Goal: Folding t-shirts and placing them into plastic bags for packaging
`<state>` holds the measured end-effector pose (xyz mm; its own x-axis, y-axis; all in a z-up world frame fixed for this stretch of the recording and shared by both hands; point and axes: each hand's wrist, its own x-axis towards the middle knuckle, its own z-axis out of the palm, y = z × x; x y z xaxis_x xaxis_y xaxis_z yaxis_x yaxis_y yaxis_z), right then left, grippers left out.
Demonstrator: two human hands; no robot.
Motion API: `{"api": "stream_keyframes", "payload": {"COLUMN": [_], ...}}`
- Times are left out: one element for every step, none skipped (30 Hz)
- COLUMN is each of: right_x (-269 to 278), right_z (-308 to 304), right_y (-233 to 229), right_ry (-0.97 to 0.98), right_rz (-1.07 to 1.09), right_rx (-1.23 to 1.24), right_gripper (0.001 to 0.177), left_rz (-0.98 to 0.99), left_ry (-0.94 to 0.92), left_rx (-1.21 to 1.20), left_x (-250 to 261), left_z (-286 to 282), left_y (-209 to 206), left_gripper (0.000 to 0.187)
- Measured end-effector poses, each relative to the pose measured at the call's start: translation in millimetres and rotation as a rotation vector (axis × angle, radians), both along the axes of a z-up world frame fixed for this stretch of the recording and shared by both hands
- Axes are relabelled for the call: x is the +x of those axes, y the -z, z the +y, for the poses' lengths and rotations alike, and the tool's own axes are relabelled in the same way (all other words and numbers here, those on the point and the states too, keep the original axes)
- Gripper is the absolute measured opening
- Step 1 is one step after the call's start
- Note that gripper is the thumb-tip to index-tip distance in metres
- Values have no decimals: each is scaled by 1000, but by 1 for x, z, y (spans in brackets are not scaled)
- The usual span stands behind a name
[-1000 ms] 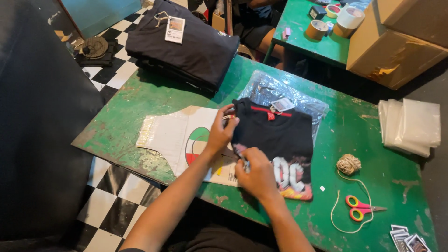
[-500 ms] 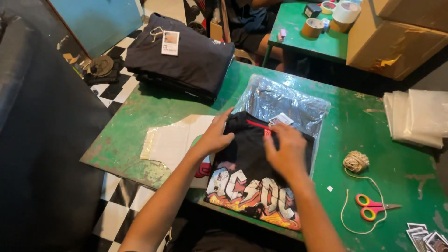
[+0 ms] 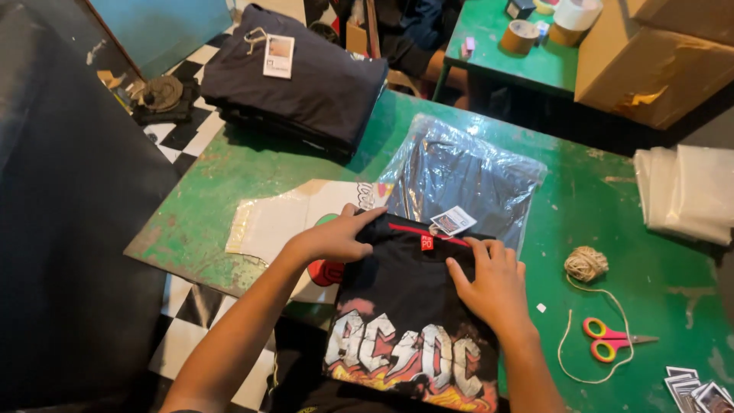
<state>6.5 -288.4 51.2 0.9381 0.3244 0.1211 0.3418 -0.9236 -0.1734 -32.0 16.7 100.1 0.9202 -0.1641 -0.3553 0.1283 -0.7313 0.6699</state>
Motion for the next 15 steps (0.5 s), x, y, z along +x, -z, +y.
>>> {"api": "stream_keyframes", "payload": {"right_x": [1, 0, 0, 1, 2, 8, 12, 19, 25, 31, 37, 50, 50, 53, 57], "right_z": [-1, -4, -6, -4, -2, 1, 3, 7, 10, 13, 15, 19, 19, 20, 20], "right_y": [-1, -1, 0, -1, -3, -8, -6, -6, -5, -1, 3, 3, 6, 8, 9], "right_ry": [-2, -21, -41, -41, -55, -69, -67, -135, -203, -211, -286, -353, -354, -350, -347], "right_rz": [6, -19, -44, -24, -104, -195, -186, -231, -276, -263, -218, -189, -191, -134, -77], "right_rx": [-3, -6, -9, -16, -4, 12, 8, 48, 88, 82, 87, 96, 94, 93, 93], "right_gripper": [58, 57, 55, 55, 52, 48, 48, 42, 37, 37, 39, 41, 41, 42, 44], "left_rz": [6, -36, -77, -57, -209, -372, -364, -456, -547, -534, -528, -538, -541, -581, -622], "left_ry": [-2, 5, 13, 13, 24, 36, 39, 49, 60, 52, 87, 128, 126, 142, 159], "left_rx": [-3, 15, 33, 25, 173, 325, 320, 314, 308, 301, 322, 347, 345, 369, 393], "left_x": [0, -2, -3, 2, 8, 18, 21, 25, 29, 33, 37, 48, 51, 56, 62], "left_z": [-1, -2, -3, -6, -9, -11, -19, -27, -35, -44, -54, -62, -65, -67, -70], "left_y": [1, 4, 7, 15, 23, 27, 30, 31, 33, 38, 42, 42, 54, 64, 75], "left_gripper": [85, 84, 82, 82, 76, 72, 72, 66, 61, 61, 58, 55, 55, 49, 44]}}
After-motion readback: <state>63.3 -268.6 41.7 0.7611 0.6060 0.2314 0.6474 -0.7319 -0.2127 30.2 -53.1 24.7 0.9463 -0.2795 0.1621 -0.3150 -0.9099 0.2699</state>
